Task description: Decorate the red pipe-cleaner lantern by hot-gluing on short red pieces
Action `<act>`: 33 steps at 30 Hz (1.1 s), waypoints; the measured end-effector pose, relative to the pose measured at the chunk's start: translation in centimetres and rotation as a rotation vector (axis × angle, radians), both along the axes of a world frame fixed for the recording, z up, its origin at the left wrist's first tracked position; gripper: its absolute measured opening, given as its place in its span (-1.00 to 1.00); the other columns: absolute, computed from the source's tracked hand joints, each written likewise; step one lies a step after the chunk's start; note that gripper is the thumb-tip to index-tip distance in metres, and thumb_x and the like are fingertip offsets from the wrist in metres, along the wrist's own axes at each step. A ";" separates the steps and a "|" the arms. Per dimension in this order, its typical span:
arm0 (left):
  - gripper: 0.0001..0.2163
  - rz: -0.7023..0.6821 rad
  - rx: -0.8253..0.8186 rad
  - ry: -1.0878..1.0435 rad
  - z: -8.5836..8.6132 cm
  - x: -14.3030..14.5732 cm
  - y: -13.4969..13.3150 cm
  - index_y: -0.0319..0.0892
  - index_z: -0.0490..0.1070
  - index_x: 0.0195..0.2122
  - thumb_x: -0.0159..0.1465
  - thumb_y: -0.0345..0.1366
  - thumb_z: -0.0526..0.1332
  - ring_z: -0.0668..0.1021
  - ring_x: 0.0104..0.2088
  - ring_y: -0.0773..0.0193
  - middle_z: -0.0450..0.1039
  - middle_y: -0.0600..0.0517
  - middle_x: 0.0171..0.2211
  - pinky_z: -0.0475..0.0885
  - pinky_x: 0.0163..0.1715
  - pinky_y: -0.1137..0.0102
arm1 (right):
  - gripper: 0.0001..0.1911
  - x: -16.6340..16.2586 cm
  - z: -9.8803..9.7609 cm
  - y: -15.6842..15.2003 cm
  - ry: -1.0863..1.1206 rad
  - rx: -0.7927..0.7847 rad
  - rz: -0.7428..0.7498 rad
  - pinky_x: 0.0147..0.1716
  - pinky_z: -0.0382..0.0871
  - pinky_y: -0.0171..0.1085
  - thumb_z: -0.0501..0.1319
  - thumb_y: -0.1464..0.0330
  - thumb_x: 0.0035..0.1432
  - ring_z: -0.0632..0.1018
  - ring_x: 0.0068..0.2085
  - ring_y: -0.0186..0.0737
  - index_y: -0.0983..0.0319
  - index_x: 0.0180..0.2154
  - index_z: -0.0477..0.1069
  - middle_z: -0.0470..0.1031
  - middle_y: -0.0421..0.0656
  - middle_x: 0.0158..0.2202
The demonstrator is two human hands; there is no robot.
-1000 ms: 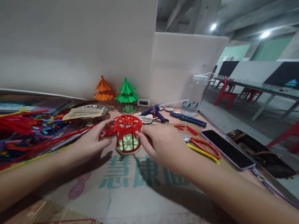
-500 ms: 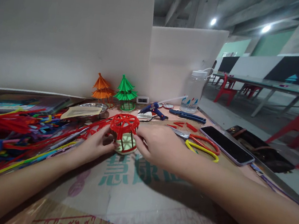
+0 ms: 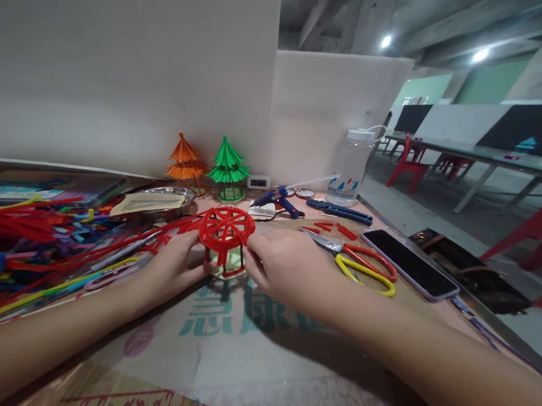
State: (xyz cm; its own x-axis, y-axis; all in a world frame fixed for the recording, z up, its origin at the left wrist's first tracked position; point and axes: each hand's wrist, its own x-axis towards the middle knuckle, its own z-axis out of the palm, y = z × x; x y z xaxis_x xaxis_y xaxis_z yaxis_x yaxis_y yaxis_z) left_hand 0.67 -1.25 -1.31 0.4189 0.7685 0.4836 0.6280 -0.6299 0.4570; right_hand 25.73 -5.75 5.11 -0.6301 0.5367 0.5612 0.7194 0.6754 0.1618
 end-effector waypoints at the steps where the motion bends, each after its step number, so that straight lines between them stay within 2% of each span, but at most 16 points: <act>1: -0.69 0.006 0.011 0.010 -0.1 -0.1 0.0 -0.15 0.46 0.01 0.22 -0.33 0.33 0.56 0.04 -0.03 0.56 -0.13 -0.04 0.42 0.12 0.09 | -0.67 0.0 -0.1 0.0 -0.006 0.006 -0.002 -0.42 0.04 -0.22 0.02 0.36 0.38 0.38 -0.48 -0.26 0.23 -0.43 0.40 0.48 -0.16 -0.52; 7: -0.67 0.008 0.014 0.046 -0.3 -0.2 0.0 -0.15 0.44 0.04 0.24 -0.32 0.32 0.55 0.04 -0.05 0.54 -0.14 -0.01 0.42 0.09 0.08 | -0.67 -0.2 -0.4 -0.3 -0.031 0.041 -0.004 -0.42 0.04 -0.20 0.02 0.36 0.38 0.39 -0.47 -0.24 0.24 -0.43 0.41 0.50 -0.13 -0.50; 18: -0.66 -0.011 0.032 0.043 -0.1 -0.2 -0.1 -0.16 0.43 0.06 0.25 -0.32 0.31 0.54 0.05 -0.06 0.54 -0.15 0.00 0.40 0.11 0.07 | -0.68 -0.2 -0.5 -0.3 -0.052 -0.064 -0.047 -0.45 -0.03 -0.20 0.03 0.36 0.38 0.42 -0.50 -0.24 0.24 -0.40 0.43 0.54 -0.13 -0.49; 23: -0.68 -0.034 0.024 0.051 -0.3 -0.4 0.1 -0.17 0.42 0.07 0.29 -0.29 0.28 0.53 0.06 -0.07 0.53 -0.17 0.02 0.40 0.10 0.06 | -0.72 0.1 0.5 -0.6 -0.052 -0.027 -0.068 -0.47 -0.03 -0.23 0.21 0.25 0.35 0.43 -0.50 -0.23 0.23 -0.41 0.43 0.50 -0.16 -0.54; 26: -0.67 -0.088 0.041 0.025 -0.5 -0.5 0.5 -0.15 0.38 0.12 0.33 -0.28 0.25 0.53 0.09 -0.06 0.52 -0.16 0.07 0.39 0.13 0.07 | -0.77 0.1 1.8 -0.7 -0.019 -0.061 -0.105 -0.47 0.08 -0.28 0.38 0.21 0.21 0.47 -0.48 -0.22 0.24 -0.25 0.49 0.50 -0.20 -0.51; 28: -0.68 -0.114 0.042 0.010 -0.6 -0.6 0.7 -0.14 0.38 0.12 0.35 -0.27 0.24 0.54 0.09 -0.04 0.51 -0.16 0.09 0.40 0.11 0.09 | -0.60 0.2 2.3 -0.6 -0.002 -0.100 -0.126 -0.47 0.15 -0.30 0.45 0.25 0.13 0.50 -0.46 -0.22 0.25 -0.03 0.49 0.54 -0.21 -0.45; 30: -0.70 -0.116 0.039 0.002 -0.7 -0.6 0.8 -0.14 0.38 0.09 0.35 -0.26 0.24 0.55 0.06 -0.03 0.53 -0.14 0.08 0.42 0.08 0.11 | -0.46 0.2 2.3 -0.5 -0.004 -0.124 -0.097 -0.43 0.25 -0.29 0.45 0.30 0.13 0.55 -0.39 -0.20 0.22 0.13 0.42 0.60 -0.19 -0.34; 33: -0.71 -0.121 0.052 -0.003 -0.8 -0.6 0.8 -0.14 0.39 0.08 0.35 -0.26 0.24 0.56 0.04 -0.02 0.54 -0.14 0.06 0.43 0.07 0.11 | -0.45 0.3 1.3 -0.2 -0.010 -0.125 -0.004 -0.28 0.37 -0.25 0.40 0.35 0.19 0.62 -0.20 -0.13 0.22 0.19 0.37 0.65 -0.09 -0.12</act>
